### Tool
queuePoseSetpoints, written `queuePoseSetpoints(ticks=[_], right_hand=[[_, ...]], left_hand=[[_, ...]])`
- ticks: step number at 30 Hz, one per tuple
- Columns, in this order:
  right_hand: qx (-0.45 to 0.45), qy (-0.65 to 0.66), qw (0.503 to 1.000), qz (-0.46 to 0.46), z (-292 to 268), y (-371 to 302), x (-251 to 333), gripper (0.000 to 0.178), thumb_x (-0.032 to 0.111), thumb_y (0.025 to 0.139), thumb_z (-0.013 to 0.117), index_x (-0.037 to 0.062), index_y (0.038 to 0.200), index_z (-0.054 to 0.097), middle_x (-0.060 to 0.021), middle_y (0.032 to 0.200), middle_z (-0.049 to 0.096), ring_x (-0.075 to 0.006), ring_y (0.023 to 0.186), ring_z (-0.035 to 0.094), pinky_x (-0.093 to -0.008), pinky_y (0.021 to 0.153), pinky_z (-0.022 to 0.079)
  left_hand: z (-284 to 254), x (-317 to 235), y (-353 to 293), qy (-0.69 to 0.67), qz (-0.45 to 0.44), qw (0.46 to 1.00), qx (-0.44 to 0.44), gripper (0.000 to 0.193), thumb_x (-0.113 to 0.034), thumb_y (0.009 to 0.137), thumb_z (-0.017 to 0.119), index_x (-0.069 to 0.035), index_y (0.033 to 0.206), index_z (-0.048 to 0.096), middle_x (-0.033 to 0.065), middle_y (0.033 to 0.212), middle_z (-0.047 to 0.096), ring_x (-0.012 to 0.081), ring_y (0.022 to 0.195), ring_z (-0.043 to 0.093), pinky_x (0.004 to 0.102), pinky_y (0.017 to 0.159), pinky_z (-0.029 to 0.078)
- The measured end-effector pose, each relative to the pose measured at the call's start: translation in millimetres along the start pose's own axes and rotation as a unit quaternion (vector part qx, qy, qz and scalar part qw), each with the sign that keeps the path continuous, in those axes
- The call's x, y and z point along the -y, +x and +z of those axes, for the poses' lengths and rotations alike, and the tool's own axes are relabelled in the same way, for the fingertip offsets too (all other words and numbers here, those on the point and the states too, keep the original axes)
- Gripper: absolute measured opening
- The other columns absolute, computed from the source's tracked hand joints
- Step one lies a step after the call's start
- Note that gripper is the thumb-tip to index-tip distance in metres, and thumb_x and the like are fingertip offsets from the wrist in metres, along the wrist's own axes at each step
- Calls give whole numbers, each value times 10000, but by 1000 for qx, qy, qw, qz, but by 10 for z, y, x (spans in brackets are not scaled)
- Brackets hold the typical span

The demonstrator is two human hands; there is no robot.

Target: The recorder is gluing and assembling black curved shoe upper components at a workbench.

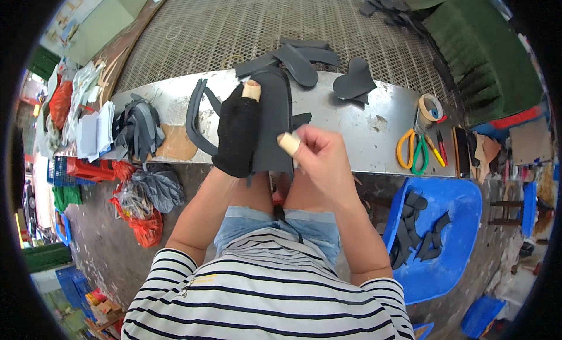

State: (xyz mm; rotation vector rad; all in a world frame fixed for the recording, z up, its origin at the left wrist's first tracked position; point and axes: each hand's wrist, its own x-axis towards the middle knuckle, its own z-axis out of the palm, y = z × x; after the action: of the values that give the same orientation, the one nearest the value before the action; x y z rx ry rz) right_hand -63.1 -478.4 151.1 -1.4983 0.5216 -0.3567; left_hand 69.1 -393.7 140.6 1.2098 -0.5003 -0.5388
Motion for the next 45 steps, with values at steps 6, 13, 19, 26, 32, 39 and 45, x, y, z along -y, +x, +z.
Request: queuePoseSetpoints(ticks=[6,13,19,26,32,39,45], right_hand=[[41,52,997,-39,-191,-128,-138,127,145,821,679,51,818,594,42,702,569,-8,586,479,-170,489,343],[-271,-138,951,-65,-1166,-682,-125,199,112,786,713,14,941,635,3,807,624,-64,709,543,-217,625,429],[-435,-465,771,-22,-1907,-1501,92,271,118,802,689,-14,1033,632,-25,837,640,-72,739,550,-214,627,439],[-136,-340,929,-49,-918,-321,-383,216,96,766,684,-2,956,653,-60,753,632,-94,678,558,-237,595,443],[-41,-375,918,-126,-210,542,-332,211,124,720,702,-25,846,623,-103,704,591,-193,599,544,-311,568,436],[28,-542,822,-171,124,782,-385,179,111,686,705,17,823,639,-98,813,577,-285,833,532,-374,731,445],[-9,-151,985,-87,-305,784,-24,111,84,769,687,17,805,606,-11,637,582,-65,573,528,-218,482,383]], left_hand=[[103,141,13,-11,-11,1000,27,234,-212,955,469,-16,997,589,-3,761,576,44,636,495,207,537,395],[-198,318,44,81,-54,990,98,271,-257,950,468,-42,1089,560,42,826,615,78,626,552,203,521,413],[-624,346,88,114,-67,990,46,220,-188,933,497,-20,1027,605,27,762,619,68,602,545,185,505,395],[-719,259,101,142,-29,989,24,130,-162,913,535,-50,911,600,5,712,601,57,595,532,197,520,393],[-1100,154,165,167,-42,983,-66,169,-171,904,553,-29,949,632,18,716,613,71,578,544,198,502,393],[-1176,161,99,161,-20,985,-65,162,-176,892,560,-41,932,639,21,715,618,69,584,548,200,505,390],[-845,-282,-68,114,-135,979,105,184,-181,864,601,-38,976,628,20,748,614,78,650,566,217,554,430]])
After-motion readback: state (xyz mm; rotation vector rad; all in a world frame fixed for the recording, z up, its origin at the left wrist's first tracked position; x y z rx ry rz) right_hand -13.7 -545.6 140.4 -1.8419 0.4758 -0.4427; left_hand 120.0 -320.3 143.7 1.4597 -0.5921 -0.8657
